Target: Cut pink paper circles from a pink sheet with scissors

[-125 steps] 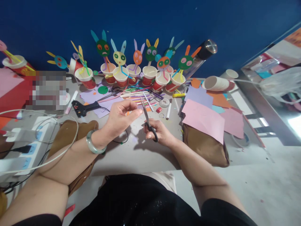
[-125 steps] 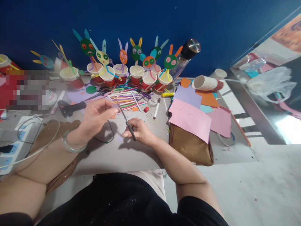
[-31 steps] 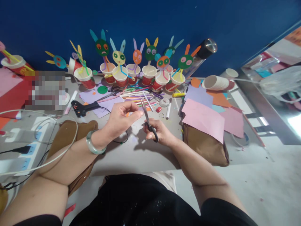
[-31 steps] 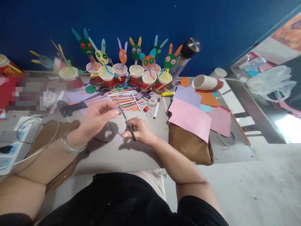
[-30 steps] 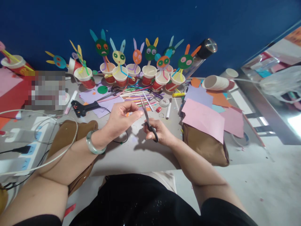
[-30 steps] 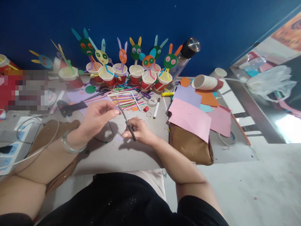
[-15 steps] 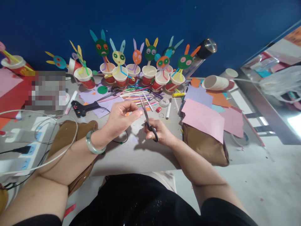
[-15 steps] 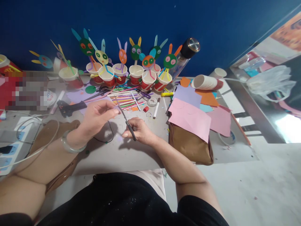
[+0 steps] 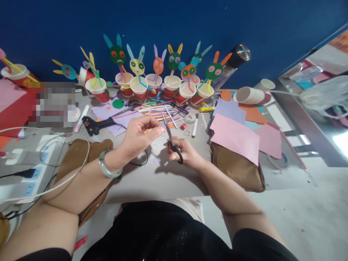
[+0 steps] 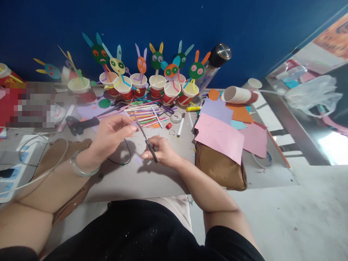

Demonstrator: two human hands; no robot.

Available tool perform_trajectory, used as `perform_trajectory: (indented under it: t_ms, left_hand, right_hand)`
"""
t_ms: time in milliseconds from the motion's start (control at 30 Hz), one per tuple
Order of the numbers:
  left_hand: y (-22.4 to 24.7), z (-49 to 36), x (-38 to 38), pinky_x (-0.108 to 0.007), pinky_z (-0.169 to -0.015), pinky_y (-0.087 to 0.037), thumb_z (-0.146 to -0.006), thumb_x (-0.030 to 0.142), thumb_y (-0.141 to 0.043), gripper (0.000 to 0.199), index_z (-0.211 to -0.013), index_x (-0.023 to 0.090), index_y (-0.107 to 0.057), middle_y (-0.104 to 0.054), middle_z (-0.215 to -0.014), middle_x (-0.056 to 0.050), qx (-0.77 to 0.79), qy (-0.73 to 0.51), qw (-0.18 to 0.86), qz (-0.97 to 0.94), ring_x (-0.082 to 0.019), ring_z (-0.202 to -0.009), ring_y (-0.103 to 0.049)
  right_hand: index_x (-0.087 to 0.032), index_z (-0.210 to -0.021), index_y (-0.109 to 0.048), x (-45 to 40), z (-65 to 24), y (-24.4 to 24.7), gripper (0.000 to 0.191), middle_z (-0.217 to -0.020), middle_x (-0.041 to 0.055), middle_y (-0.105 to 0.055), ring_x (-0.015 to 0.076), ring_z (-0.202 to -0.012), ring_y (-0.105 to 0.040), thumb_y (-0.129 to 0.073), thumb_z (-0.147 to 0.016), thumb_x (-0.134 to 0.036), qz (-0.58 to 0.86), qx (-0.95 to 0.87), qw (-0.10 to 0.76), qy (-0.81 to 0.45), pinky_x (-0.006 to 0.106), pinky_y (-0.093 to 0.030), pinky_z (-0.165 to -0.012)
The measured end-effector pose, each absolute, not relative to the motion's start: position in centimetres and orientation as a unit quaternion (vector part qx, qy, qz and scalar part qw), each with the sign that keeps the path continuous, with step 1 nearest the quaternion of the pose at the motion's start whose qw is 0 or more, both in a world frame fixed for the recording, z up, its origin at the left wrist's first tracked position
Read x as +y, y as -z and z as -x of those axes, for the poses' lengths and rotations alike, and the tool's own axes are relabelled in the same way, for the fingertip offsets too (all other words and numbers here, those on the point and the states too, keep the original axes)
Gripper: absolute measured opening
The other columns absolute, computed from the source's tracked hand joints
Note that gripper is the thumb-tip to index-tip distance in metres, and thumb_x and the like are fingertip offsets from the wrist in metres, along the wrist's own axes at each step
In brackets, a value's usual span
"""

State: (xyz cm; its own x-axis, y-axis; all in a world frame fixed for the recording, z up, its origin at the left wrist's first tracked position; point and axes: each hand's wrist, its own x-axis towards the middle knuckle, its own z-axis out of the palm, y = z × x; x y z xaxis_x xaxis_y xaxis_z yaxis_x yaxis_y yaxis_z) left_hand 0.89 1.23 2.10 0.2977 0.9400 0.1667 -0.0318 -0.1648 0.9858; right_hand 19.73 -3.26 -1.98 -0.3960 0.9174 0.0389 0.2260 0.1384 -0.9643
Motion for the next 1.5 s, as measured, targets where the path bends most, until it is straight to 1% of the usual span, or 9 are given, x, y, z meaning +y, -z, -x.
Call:
perform_trajectory:
  t_ms: [433,1167,1333,1433,1500]
  left_hand:
    - [-2.28,-0.84,1.21,-0.024,-0.059,-0.041,-0.072,0.023,-0.071,0.016,-0.062,0.017,-0.060,-0.058,-0.062,0.002,0.377,-0.459,0.533,-0.602,-0.009,-0.060,-0.050]
    - [-2.17,-0.76,1.24,-0.026,-0.060,-0.043,-0.073,0.022,-0.070,0.013,-0.065,0.018,-0.060,-0.059,-0.062,0.002,0.378,-0.463,0.526,-0.605,-0.010,-0.059,-0.051]
    - [-2.04,-0.69,1.19,-0.026,-0.060,-0.043,-0.075,0.024,-0.069,0.014,-0.066,0.018,-0.060,-0.060,-0.065,0.001,0.373,-0.468,0.521,-0.609,-0.010,-0.061,-0.052]
    - [-2.28,-0.76,1.18,-0.026,-0.059,-0.043,-0.075,0.024,-0.068,0.016,-0.064,0.018,-0.059,-0.058,-0.062,0.002,0.376,-0.470,0.518,-0.608,-0.010,-0.059,-0.051]
    - [-2.56,-0.86,1.18,-0.025,-0.058,-0.042,-0.074,0.024,-0.069,0.016,-0.063,0.018,-0.058,-0.057,-0.059,0.003,0.382,-0.466,0.520,-0.606,-0.010,-0.057,-0.050]
  right_hand:
    - [-0.017,-0.058,-0.052,-3.25,-19.80,1.99,0.071,-0.057,-0.0015,-0.047,0.0130,-0.061,-0.041,-0.063,-0.064,-0.087,0.421,-0.677,0.344,-0.495,0.028,-0.032,-0.061]
    - [-0.018,-0.057,-0.052,-3.31,-19.72,1.91,0.071,-0.056,-0.0019,-0.046,0.0135,-0.062,-0.041,-0.062,-0.062,-0.088,0.430,-0.669,0.344,-0.499,0.028,-0.033,-0.063]
    - [-0.017,-0.056,-0.053,-3.26,-19.73,1.99,0.071,-0.056,-0.0014,-0.048,0.0132,-0.061,-0.042,-0.064,-0.062,-0.087,0.436,-0.666,0.349,-0.495,0.028,-0.034,-0.063]
    - [-0.017,-0.057,-0.054,-3.31,-19.79,2.22,0.070,-0.058,-0.0009,-0.050,0.0126,-0.060,-0.044,-0.066,-0.063,-0.086,0.445,-0.656,0.354,-0.496,0.028,-0.033,-0.060]
    - [-0.017,-0.060,-0.055,-3.35,-19.83,2.50,0.068,-0.058,-0.0015,-0.050,0.0121,-0.058,-0.043,-0.066,-0.065,-0.084,0.438,-0.634,0.375,-0.515,0.028,-0.033,-0.059]
